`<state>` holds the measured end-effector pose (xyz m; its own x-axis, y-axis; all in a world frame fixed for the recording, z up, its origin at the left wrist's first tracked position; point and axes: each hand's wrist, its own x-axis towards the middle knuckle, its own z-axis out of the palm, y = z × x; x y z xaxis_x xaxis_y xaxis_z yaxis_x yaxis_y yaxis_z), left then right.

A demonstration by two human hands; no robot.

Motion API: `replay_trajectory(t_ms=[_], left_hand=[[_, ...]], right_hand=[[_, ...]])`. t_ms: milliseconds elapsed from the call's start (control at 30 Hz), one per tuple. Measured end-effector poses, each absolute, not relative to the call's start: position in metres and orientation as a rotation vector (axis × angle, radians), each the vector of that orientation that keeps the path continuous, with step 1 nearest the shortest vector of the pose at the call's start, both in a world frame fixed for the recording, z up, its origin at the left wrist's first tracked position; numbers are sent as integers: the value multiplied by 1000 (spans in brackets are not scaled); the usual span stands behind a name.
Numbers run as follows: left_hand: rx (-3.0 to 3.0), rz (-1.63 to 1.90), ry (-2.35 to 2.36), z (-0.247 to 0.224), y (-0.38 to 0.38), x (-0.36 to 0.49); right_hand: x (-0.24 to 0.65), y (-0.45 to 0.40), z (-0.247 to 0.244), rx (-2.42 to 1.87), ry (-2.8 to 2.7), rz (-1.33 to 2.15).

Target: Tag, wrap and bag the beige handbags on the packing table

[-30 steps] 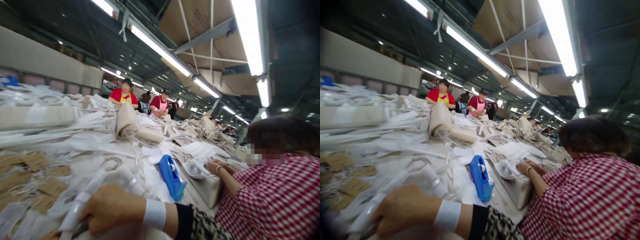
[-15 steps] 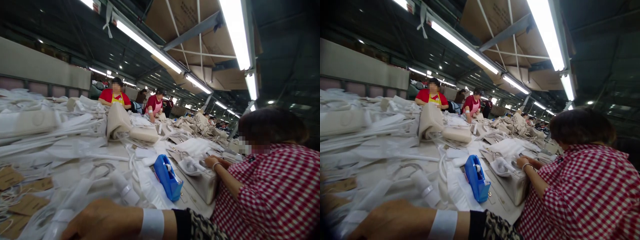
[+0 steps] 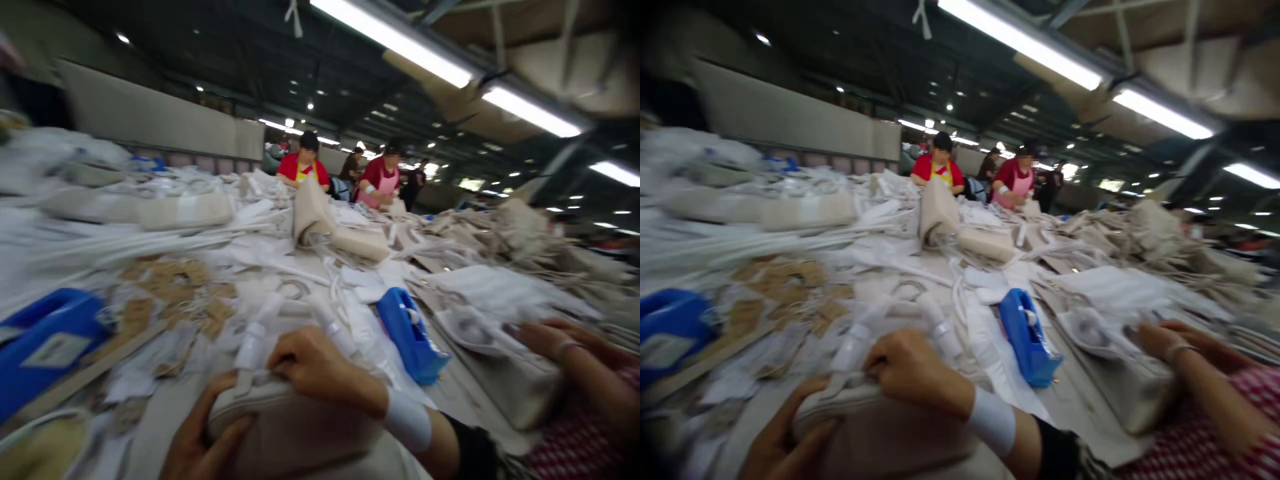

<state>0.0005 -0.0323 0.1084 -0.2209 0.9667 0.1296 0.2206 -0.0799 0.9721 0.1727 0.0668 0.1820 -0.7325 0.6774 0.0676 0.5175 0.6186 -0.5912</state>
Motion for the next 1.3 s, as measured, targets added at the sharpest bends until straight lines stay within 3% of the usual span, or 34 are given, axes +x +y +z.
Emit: replay_trajectory(t_ms=[233,467,733,967,1300], left_hand=[[1322,1440,1197,98,-36,-4],[1199,1530,1064,94,-41,3],[1102,1632,1037,82,-45,8],[746,1726,1125,74,-59,-4],[438,1336,944,78,-15,-10]], right_hand=[[184,55,195,-900,-2632,1062],[187,30,171,-1027,-2829,656],[183,41,179,-960,-2957,769],[203,47,160,-704,-2969,492],[187,42,150,-711,-2830,169]])
